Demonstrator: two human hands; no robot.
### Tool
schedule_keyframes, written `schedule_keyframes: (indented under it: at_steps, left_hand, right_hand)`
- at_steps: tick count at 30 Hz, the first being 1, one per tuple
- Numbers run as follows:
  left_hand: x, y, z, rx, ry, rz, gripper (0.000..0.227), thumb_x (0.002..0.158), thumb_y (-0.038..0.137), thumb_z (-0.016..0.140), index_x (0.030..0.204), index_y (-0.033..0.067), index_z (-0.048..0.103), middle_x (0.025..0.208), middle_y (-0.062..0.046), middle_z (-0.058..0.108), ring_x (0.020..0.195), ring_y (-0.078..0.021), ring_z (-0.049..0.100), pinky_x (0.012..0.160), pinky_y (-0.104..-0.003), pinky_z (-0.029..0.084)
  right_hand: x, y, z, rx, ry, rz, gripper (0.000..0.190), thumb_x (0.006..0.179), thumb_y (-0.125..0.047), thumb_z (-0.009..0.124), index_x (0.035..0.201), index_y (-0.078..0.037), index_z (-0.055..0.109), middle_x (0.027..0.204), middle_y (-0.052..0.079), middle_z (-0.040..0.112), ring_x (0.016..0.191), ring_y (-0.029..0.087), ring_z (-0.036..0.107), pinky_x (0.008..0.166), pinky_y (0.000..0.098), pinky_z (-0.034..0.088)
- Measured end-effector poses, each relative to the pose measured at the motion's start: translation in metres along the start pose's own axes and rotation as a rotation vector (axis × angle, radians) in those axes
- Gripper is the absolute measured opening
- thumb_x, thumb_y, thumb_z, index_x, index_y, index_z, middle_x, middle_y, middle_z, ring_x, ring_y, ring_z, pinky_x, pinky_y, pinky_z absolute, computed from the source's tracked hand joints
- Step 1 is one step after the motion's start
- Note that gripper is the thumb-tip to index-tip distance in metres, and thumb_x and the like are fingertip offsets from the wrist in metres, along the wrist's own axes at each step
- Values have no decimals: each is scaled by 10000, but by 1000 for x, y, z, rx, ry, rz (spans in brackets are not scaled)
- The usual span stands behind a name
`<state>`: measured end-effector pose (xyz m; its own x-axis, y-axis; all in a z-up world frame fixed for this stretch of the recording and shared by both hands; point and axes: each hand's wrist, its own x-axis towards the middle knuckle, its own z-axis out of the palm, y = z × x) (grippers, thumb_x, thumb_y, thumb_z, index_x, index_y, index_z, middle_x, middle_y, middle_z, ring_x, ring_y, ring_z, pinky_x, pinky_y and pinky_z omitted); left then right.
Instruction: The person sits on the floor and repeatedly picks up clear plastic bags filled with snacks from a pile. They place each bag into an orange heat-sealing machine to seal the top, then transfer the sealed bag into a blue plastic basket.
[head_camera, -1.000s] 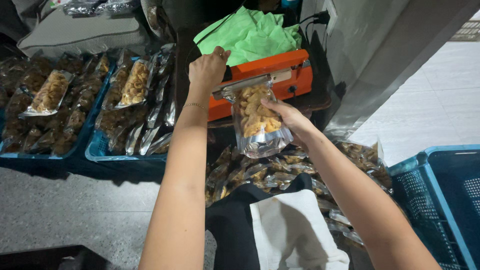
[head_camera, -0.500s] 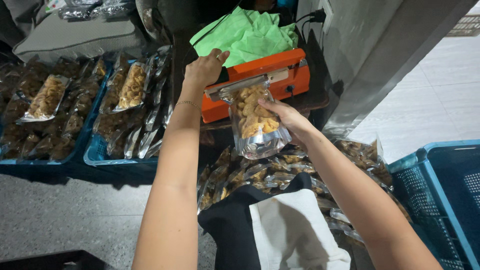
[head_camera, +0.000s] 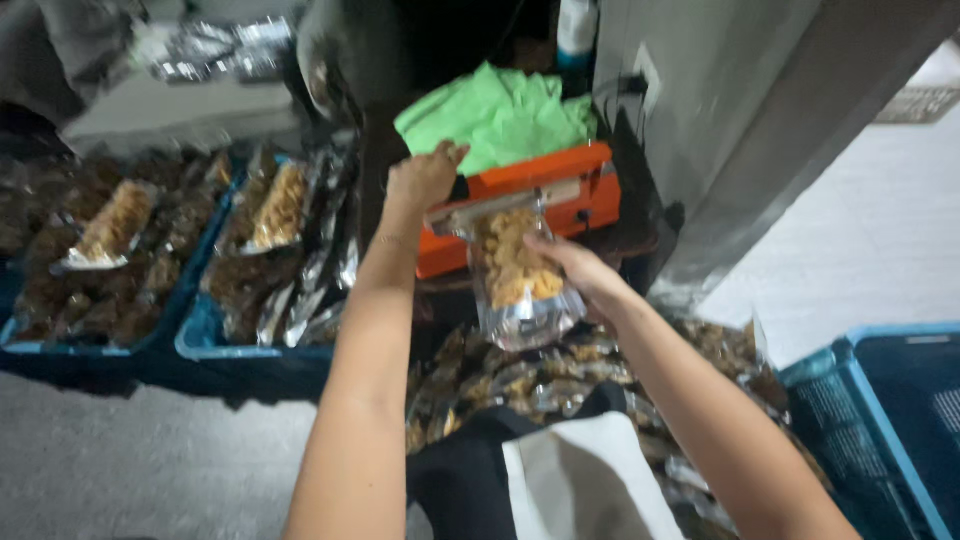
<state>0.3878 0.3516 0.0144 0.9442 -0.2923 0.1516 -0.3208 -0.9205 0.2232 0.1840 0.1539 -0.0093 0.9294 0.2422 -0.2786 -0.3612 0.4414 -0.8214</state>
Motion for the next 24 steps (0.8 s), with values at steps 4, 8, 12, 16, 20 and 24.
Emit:
schedule_keyframes:
  at_steps: [4, 8, 12, 16, 20, 24]
  left_hand:
    - [2, 3, -6, -52, -51, -28, 625, 1043, 615, 248, 1443, 214, 511, 1128, -201, 734, 1089, -397, 694, 888, -553, 555]
    - [0, 5, -7, -39, -63, -32, 624, 1050, 605, 233, 1444, 210, 511, 1114, -187, 743, 1078, -386, 704, 878, -549, 561]
    - [-2, 7, -7, -26, -46, -30, 628, 1057, 608, 218, 1426, 207, 529, 1101, -170, 752, 1076, -374, 711, 880, -537, 565]
    - [-2, 9, -8, -25, -40, -36, 625, 1052, 607, 221, 1429, 211, 524, 1113, -168, 746, 1075, -369, 709, 866, -533, 573]
    - [-2, 9, -7, -29, -41, -38, 626, 1052, 604, 212, 1427, 215, 528, 1119, -160, 747, 1073, -359, 714, 863, -529, 576]
    - [-4, 9, -8, -39, -12, -24, 618, 1047, 597, 238, 1422, 209, 540, 1133, -162, 740, 1084, -365, 703, 888, -534, 558]
  right_hand:
    - [-4, -5, 2, 20, -7, 1, 585, 947, -344, 636, 1394, 13, 512, 1225, 165, 706, 1058, 250, 737, 908, 413, 610]
    - [-5, -4, 2, 60, -1, -9, 595, 942, -320, 657, 1396, 36, 512, 1225, 180, 707, 1057, 263, 736, 914, 417, 612]
    - [-6, -4, 5, 6, 65, 7, 612, 939, -338, 655, 1399, 37, 502, 1222, 198, 711, 1054, 269, 739, 902, 421, 615]
    - [-5, -6, 6, 19, 40, 3, 627, 936, -341, 662, 1405, 43, 501, 1240, 197, 704, 1061, 266, 739, 911, 416, 616]
    - [-7, -6, 7, 11, 43, 1, 639, 944, -372, 642, 1420, 27, 493, 1250, 186, 705, 1060, 256, 748, 910, 405, 619]
    - [-1, -2, 4, 26, 35, 8, 654, 961, -398, 620, 1430, 31, 470, 1214, 194, 701, 1011, 271, 746, 871, 422, 626]
